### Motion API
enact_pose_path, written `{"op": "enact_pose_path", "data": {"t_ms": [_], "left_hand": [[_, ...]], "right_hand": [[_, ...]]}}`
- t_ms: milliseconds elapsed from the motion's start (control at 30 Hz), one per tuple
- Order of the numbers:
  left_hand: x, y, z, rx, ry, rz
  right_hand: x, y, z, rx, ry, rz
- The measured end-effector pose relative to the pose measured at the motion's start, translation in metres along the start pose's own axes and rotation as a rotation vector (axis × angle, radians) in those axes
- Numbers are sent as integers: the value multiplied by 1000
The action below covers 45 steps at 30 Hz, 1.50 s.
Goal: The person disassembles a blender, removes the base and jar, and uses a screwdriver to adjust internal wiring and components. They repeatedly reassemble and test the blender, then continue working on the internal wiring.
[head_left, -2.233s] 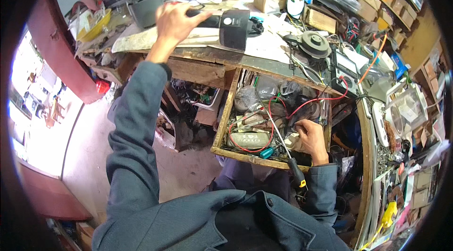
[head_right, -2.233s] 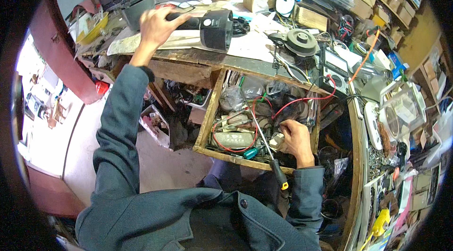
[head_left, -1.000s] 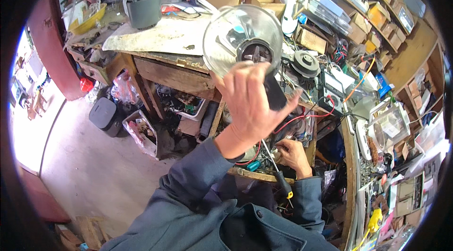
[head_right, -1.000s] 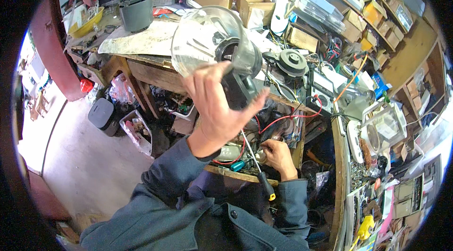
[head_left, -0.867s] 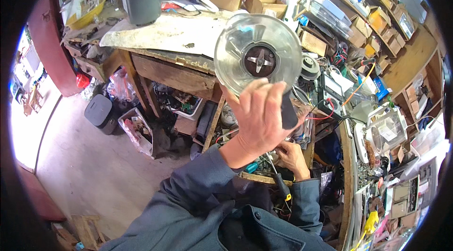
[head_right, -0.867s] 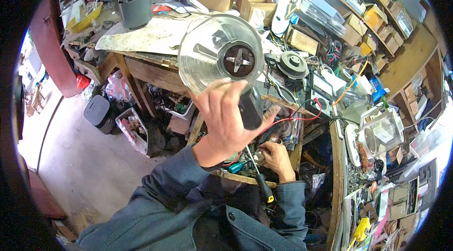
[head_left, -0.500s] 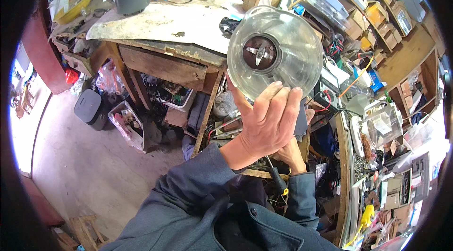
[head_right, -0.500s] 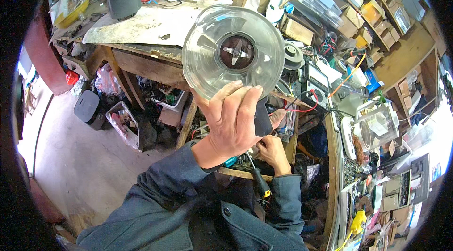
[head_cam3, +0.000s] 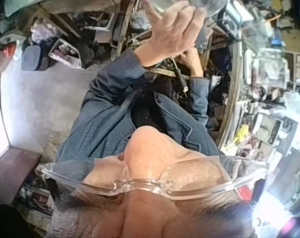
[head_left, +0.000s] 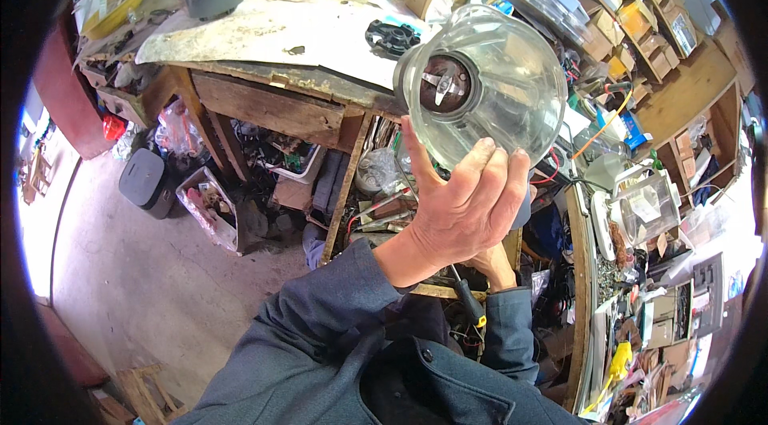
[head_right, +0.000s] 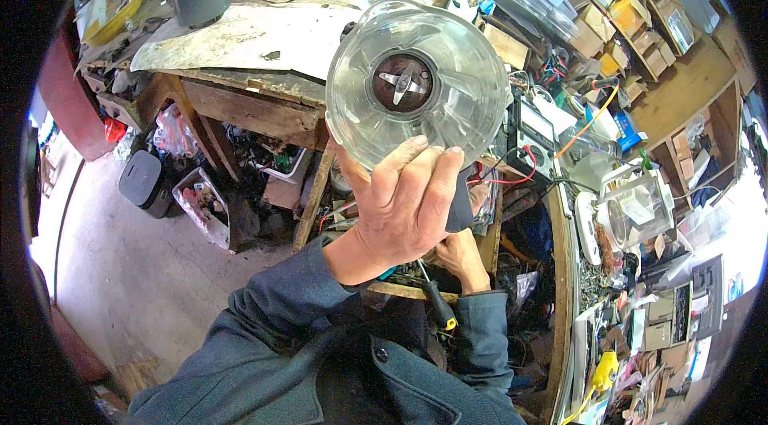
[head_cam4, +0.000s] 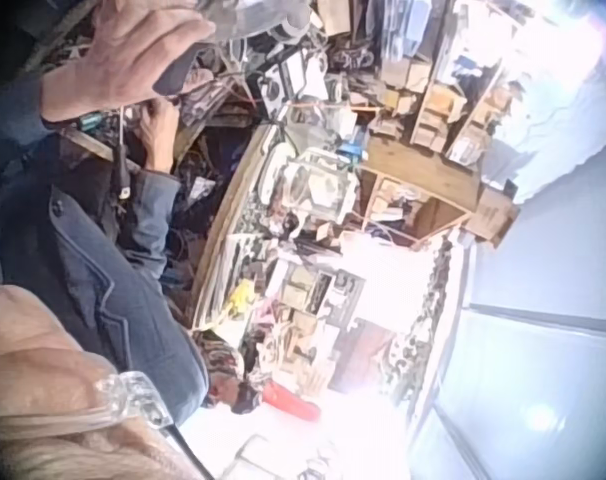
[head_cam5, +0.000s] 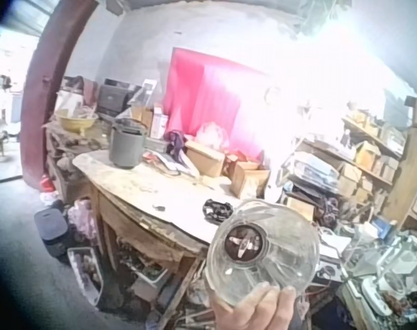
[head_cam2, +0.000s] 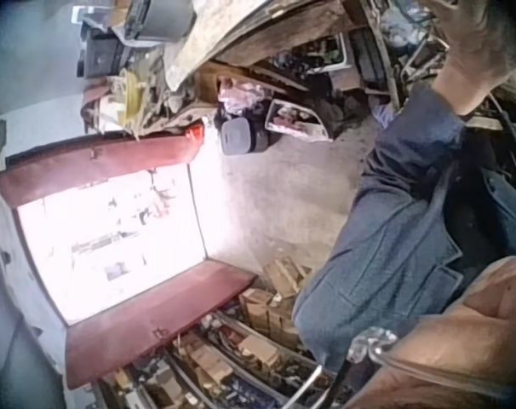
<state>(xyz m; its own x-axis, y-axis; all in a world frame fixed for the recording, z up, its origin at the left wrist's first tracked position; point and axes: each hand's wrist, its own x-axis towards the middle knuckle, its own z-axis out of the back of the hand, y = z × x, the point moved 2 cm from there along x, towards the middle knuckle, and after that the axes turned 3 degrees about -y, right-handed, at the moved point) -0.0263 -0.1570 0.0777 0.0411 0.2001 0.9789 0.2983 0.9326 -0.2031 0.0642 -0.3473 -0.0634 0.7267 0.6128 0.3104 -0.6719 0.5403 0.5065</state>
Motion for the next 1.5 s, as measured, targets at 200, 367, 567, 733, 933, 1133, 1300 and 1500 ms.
{"op": "enact_pose_path", "data": {"t_ms": [200, 367, 567, 733, 933, 1133, 1300, 1500], "left_hand": [[2, 4, 2, 58, 9, -50], [6, 9, 1, 83, 20, -65], [5, 14, 5, 98, 23, -71], [11, 14, 14, 48, 35, -60], [7, 18, 14, 56, 30, -37], [12, 21, 17, 36, 84, -72], [17, 28, 17, -15, 79, -47], [19, 29, 18, -31, 103, -22]], "right_hand": [[-3, 0, 0, 51, 23, -34], [-5, -1, -2, -37, 27, -22], [-7, -4, 0, 7, 63, -136], [-10, -13, -3, -25, 34, -37], [-8, -13, -3, -68, 41, -51], [-12, -18, -4, -103, 42, -55], [-10, -17, -3, -67, 73, -105], [-12, -18, -2, -77, 66, -123]]}}
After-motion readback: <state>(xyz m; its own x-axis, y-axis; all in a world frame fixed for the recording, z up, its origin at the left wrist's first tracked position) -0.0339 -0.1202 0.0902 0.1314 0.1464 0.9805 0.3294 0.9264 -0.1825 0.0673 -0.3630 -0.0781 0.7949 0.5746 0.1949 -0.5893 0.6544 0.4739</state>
